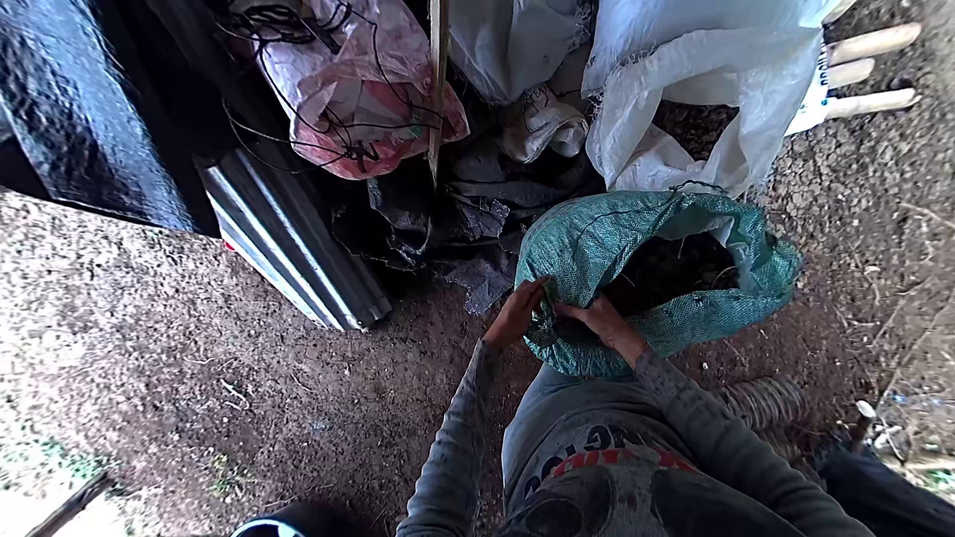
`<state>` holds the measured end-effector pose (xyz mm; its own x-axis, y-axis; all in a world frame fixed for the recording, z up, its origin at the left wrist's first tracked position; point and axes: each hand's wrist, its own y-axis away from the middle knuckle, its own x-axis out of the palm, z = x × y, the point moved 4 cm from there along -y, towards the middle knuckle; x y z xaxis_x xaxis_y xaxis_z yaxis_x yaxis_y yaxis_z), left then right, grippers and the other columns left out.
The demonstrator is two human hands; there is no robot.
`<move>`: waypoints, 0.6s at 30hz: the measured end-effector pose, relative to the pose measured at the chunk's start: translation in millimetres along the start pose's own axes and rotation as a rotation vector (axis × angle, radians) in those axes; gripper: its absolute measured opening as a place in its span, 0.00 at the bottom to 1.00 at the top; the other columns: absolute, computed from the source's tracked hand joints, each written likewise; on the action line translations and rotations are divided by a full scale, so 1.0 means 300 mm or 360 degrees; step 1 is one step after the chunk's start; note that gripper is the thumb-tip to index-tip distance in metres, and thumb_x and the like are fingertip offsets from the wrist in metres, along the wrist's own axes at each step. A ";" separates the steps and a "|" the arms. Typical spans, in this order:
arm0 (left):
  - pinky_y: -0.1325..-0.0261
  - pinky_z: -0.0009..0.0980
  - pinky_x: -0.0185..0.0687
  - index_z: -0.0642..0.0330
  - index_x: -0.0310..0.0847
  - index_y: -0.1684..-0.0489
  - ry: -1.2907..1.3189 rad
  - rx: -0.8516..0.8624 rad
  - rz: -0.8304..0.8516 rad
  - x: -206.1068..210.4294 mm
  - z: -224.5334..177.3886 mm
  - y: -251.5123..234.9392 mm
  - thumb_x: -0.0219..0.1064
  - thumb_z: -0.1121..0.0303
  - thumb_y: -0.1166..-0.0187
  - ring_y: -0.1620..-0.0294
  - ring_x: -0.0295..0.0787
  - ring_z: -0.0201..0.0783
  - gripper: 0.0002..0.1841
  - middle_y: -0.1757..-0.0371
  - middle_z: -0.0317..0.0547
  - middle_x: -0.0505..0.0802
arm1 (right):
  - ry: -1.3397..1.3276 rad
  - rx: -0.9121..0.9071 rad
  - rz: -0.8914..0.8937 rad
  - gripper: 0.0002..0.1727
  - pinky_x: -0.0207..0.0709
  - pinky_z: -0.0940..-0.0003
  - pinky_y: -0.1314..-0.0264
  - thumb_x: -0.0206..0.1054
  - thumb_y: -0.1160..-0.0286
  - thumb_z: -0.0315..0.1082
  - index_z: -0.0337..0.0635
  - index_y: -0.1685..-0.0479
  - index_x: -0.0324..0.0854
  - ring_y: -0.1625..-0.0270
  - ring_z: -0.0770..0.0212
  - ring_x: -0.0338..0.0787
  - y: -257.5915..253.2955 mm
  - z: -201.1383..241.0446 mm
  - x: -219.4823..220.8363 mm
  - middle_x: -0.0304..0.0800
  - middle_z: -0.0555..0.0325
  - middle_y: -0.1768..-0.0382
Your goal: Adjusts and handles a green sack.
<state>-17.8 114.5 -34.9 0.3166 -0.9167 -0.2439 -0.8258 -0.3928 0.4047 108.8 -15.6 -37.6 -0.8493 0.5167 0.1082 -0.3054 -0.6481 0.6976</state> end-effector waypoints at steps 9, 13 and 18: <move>0.54 0.31 0.93 0.71 0.84 0.36 0.0605 -0.0012 -0.0496 0.036 0.065 0.010 0.68 0.79 0.20 0.66 0.94 0.32 0.15 0.62 0.44 0.97 | -0.0650 0.0131 0.0255 0.15 0.85 0.67 0.42 0.46 0.24 0.19 0.31 0.50 0.79 0.55 0.63 0.90 0.019 -0.037 -0.041 0.89 0.54 0.59; 0.60 0.29 0.92 0.69 0.88 0.58 0.0682 -0.0012 -0.0578 0.055 0.060 0.002 0.71 0.82 0.24 0.71 0.93 0.30 0.03 0.68 0.42 0.97 | -0.0351 0.0124 0.0091 0.12 0.87 0.72 0.53 0.52 0.17 0.19 0.31 0.61 0.83 0.66 0.69 0.90 -0.010 -0.049 -0.037 0.90 0.59 0.70; 0.51 0.29 0.91 0.71 0.89 0.47 0.0380 -0.0052 -0.0458 0.051 0.045 0.005 0.65 0.78 0.17 0.64 0.93 0.29 0.09 0.60 0.45 0.96 | -0.0365 -0.0011 -0.0153 0.09 0.89 0.71 0.60 0.62 0.20 0.19 0.28 0.67 0.86 0.73 0.66 0.91 -0.023 -0.060 -0.011 0.91 0.55 0.76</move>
<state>-20.5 101.0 -49.9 0.6369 -0.7580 -0.1408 -0.6728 -0.6357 0.3785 105.9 -22.9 -55.5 -0.6964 0.6893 0.2000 -0.3836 -0.5930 0.7079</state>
